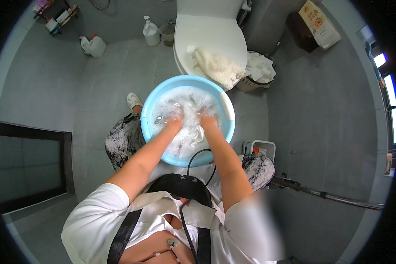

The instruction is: The person washes a white garment in a blue basin filled with soapy water by hand, scrubbing the fabric against itself and lifting it to check.

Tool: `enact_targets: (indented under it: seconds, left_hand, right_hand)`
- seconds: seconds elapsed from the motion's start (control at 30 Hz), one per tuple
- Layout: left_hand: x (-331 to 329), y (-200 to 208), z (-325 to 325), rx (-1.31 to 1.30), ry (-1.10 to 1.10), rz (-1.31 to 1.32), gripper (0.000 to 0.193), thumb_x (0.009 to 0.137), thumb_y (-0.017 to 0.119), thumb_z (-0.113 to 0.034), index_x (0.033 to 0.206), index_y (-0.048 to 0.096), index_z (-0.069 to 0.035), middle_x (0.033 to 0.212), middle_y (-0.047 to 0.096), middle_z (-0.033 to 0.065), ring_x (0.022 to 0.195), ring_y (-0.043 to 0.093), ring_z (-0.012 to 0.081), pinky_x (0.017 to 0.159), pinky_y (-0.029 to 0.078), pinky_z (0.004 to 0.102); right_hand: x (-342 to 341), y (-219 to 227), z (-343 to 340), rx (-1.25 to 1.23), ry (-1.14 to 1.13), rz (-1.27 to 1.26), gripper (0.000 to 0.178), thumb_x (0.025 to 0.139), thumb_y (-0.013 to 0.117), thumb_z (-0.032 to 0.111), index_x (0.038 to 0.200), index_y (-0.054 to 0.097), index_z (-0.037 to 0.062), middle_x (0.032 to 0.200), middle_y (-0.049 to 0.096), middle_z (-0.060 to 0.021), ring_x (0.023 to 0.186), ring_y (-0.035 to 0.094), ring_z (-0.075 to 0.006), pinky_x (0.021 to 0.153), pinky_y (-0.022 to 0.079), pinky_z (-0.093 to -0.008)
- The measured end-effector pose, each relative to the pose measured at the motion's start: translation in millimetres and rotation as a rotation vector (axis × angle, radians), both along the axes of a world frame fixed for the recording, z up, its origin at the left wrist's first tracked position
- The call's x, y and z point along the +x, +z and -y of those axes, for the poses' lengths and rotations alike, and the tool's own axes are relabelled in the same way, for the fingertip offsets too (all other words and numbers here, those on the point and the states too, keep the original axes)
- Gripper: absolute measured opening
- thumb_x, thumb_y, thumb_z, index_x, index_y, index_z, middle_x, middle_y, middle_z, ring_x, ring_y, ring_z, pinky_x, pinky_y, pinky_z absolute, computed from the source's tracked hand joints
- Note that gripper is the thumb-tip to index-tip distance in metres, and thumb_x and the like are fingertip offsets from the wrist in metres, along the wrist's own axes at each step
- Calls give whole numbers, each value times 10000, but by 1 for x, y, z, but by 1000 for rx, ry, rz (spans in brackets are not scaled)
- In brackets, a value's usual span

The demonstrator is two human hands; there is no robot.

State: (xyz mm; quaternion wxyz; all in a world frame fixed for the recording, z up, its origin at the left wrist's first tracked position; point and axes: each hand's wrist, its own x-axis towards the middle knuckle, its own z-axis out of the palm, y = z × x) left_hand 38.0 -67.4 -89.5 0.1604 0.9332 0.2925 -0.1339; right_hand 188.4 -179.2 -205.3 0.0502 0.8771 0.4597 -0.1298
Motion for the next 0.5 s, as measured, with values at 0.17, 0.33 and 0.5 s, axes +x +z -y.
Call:
enact_targets:
  seconds: [0.17,0.33,0.5]
  left_hand:
    - [-4,38,-29,-150,119,100,348,820,389,-200,1140,463,-84,1212,394,192,1038,460,328,883,346,462]
    - [-19,74,-53,223,-289,155,198,739,501,-187,873,606,-86,1044,494,120,913,509,286,782,432,386]
    - [-27,112,-88,-353,-45,361,226,679,512,-89,880,609,-53,973,542,95,862,531,230,771,425,311]
  right_hand:
    - [-35,161,-23,-112,69,19,259,748,491,174,965,587,70,998,578,-115,883,579,-247,726,471,-355]
    - [-17,209,-17,-4,59,-50,237,700,567,158,917,620,81,1048,538,-150,922,555,-246,741,457,-321]
    - [6,248,7,463,-169,-775,342,681,573,185,995,567,48,940,550,-87,909,534,-199,798,422,-317]
